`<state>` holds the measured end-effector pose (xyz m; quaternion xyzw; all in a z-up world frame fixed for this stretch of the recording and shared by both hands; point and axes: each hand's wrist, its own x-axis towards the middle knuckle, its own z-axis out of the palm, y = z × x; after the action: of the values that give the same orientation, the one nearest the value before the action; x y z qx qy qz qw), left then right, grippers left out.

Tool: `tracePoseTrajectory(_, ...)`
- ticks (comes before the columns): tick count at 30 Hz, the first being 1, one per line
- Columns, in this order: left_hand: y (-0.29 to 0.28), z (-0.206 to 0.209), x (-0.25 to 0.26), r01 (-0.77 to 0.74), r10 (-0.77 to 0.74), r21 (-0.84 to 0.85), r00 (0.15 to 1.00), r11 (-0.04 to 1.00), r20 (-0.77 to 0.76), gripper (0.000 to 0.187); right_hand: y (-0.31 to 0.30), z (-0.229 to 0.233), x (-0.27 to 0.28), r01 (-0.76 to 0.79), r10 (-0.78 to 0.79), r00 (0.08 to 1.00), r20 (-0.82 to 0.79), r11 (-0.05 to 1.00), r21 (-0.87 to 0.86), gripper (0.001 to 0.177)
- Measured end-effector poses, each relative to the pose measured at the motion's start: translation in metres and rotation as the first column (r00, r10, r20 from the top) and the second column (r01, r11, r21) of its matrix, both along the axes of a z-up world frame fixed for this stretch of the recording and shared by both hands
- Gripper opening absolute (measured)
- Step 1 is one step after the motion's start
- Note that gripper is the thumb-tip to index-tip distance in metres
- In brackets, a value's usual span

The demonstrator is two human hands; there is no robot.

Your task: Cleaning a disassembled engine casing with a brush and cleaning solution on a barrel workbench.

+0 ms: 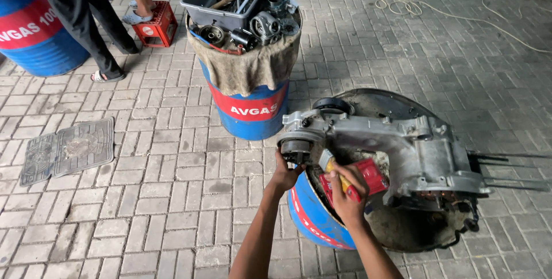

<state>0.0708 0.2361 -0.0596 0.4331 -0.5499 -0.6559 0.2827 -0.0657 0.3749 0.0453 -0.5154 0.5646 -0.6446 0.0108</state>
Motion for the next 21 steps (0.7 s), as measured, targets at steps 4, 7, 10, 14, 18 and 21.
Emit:
tracePoseTrajectory(4, 0.005, -0.018, -0.004, -0.077, 0.074, -0.024, 0.992, 0.997, -0.105, 0.095, 0.001, -0.013, -0.010, -0.052, 0.068, 0.984, -0.167, 0.994, 0.098, 0.015)
tracePoseTrajectory(7, 0.009, -0.024, -0.005, -0.086, 0.075, -0.082, 0.989, 0.993, -0.130, 0.093, 0.008, -0.017, -0.017, -0.037, 0.051, 0.987, -0.151, 0.995, 0.096, 0.012)
tracePoseTrajectory(10, 0.021, -0.028, 0.003, -0.104, 0.093, -0.116, 0.991, 0.988, -0.095, 0.100, 0.016, -0.002, -0.004, -0.052, 0.064, 0.983, -0.174, 0.996, 0.075, 0.014)
tracePoseTrajectory(14, 0.013, -0.025, 0.000, -0.172, 0.142, -0.172, 0.975, 0.970, -0.174, 0.093, -0.003, -0.018, -0.008, -0.106, 0.113, 0.990, -0.090, 0.992, 0.073, 0.014)
tracePoseTrajectory(18, 0.022, 0.003, 0.007, -0.175, 0.186, -0.241, 0.982, 0.955, 0.022, 0.096, -0.004, -0.004, -0.020, -0.134, 0.151, 0.965, -0.216, 0.987, 0.089, 0.009)
tracePoseTrajectory(21, 0.029, 0.001, 0.000, -0.227, 0.245, -0.425, 0.969, 0.876, -0.013, 0.093, -0.006, 0.006, -0.028, -0.205, 0.221, 0.914, -0.340, 0.975, 0.083, 0.015)
